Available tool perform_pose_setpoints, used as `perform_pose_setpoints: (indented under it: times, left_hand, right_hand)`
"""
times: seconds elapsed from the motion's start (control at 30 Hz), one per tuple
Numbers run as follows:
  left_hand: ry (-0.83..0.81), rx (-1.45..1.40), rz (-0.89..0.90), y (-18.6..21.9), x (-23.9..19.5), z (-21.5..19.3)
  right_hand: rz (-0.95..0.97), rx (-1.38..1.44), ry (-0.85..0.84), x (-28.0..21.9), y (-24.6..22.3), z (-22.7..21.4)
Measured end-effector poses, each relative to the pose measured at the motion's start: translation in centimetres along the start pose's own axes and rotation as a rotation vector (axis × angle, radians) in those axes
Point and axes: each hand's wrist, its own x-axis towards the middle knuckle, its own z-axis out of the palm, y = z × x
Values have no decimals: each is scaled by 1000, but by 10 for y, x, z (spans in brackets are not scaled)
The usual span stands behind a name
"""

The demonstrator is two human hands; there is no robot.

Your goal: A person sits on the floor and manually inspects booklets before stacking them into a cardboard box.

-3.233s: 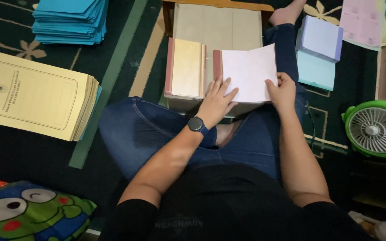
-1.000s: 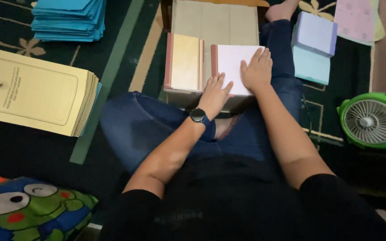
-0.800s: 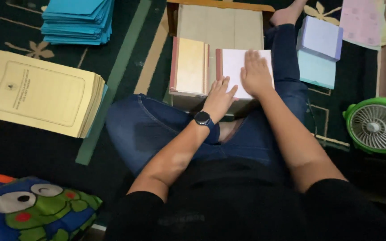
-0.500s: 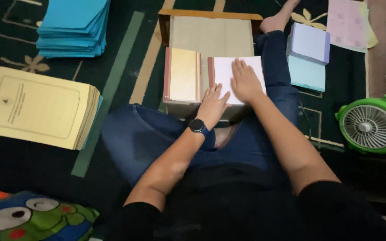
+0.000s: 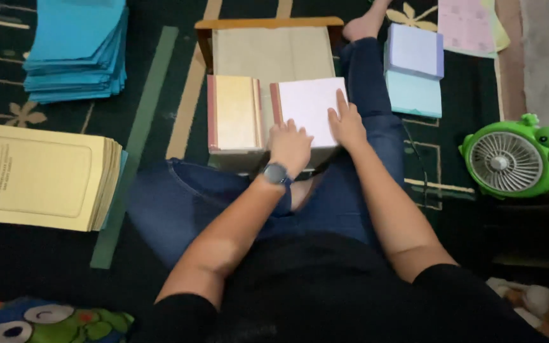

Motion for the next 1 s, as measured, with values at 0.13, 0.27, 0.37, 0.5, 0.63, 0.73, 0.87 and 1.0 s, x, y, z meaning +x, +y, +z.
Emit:
perform_pose_setpoints:
  times: [0.13,0.27,0.37,0.5,0.63,0.73,0.87,1.0]
  left_hand:
    - [-83,166,-22,14,65,10]
    - [6,-35,-132,-2,122,51]
    - [-64,-25,-112,-1,118,52]
    - [-176,-126,-69,12,58,-35]
    - [-36,-192,64,-6,-3,-30]
    - [-52,-542,46,-40,-34,-61]
    - [447,-405,-238,-104,-50,-95]
    - [293,-208,-675,-147,-51,-55]
  right_hand:
    - [-43,113,-25,16,3,-1]
    - [-49,97,-21,8,-2,-3]
    - [-38,13,-18,-5,-9,-4]
    - [-42,-90,52,-7,-21,-10]
    - [-111,-80,83,-6,-19,-10]
    - [-95,-131,109,-13,-23,-16]
    - [-5,-334,96,-15,-34,-22]
    - [-175,-438,140,-25,-81,-30]
